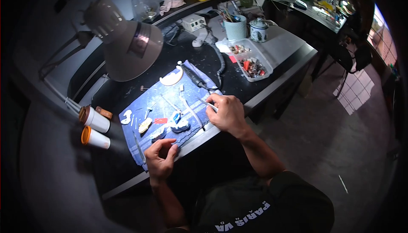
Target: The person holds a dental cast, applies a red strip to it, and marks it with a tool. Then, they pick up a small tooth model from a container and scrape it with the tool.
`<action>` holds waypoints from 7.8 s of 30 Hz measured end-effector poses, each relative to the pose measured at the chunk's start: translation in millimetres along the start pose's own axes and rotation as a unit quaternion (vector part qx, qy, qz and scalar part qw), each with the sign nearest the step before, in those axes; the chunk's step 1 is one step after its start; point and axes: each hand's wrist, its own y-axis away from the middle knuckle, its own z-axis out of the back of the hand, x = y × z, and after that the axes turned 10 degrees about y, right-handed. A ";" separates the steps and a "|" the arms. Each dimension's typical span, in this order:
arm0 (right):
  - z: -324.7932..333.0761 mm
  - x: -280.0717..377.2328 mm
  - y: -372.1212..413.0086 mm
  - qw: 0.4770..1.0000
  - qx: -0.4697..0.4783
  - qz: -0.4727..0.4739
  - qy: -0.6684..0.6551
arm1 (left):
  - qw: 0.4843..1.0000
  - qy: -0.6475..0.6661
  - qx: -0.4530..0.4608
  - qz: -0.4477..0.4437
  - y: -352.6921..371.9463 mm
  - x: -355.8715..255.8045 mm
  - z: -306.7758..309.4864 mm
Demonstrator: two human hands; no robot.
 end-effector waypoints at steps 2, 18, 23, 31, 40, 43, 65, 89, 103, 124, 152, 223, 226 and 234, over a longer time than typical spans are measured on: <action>0.3 1.4 -0.5 1.000 0.006 -0.005 0.000 | 1.000 0.022 0.010 0.017 0.1 -1.3 0.8; -3.9 -11.1 -1.6 0.991 -0.075 0.082 -0.073 | 1.000 0.025 0.002 0.007 2.0 3.3 2.7; 9.7 -24.7 -9.3 0.950 -0.090 0.013 -0.299 | 1.000 0.012 0.011 -0.011 1.5 3.7 4.3; 81.8 -141.6 -85.2 0.957 -0.288 0.006 0.018 | 1.000 0.015 0.009 -0.019 1.2 -0.9 2.3; 72.4 -180.9 -87.7 0.986 -0.150 0.061 -0.025 | 1.000 0.021 -0.007 -0.002 2.6 3.8 0.6; 73.0 -177.4 -83.0 0.990 -0.137 0.012 -0.026 | 0.999 0.032 -0.010 0.008 3.9 5.6 1.5; 73.5 -189.8 -82.4 0.947 -0.186 -0.133 -0.224 | 0.999 0.024 -0.010 -0.021 3.2 7.2 2.3; 71.0 -194.7 -83.4 0.956 -0.183 -0.113 -0.200 | 1.000 0.022 -0.009 -0.002 3.4 1.3 1.9; 72.8 -195.6 -83.9 0.974 -0.154 -0.111 -0.120 | 1.000 0.005 -0.011 -0.017 2.9 5.0 2.6; 74.0 -174.8 -83.2 0.996 -0.052 -0.060 0.037 | 1.000 0.002 -0.020 -0.015 2.6 1.2 -0.1; 82.2 -193.5 -84.9 0.965 -0.054 -0.085 -0.241 | 1.000 0.001 -0.022 -0.009 3.6 3.2 0.2; 71.8 -177.7 -91.1 0.988 -0.016 -0.134 0.077 | 0.998 -0.038 -0.021 -0.050 2.5 -1.1 -1.0; 71.3 -177.6 -91.8 0.986 -0.005 -0.154 0.063 | 0.997 -0.041 -0.023 -0.055 1.6 -1.5 -1.8; 65.4 -201.9 -81.6 0.988 -0.108 -0.061 -0.095 | 0.998 -0.039 -0.023 -0.033 1.2 -3.3 -1.5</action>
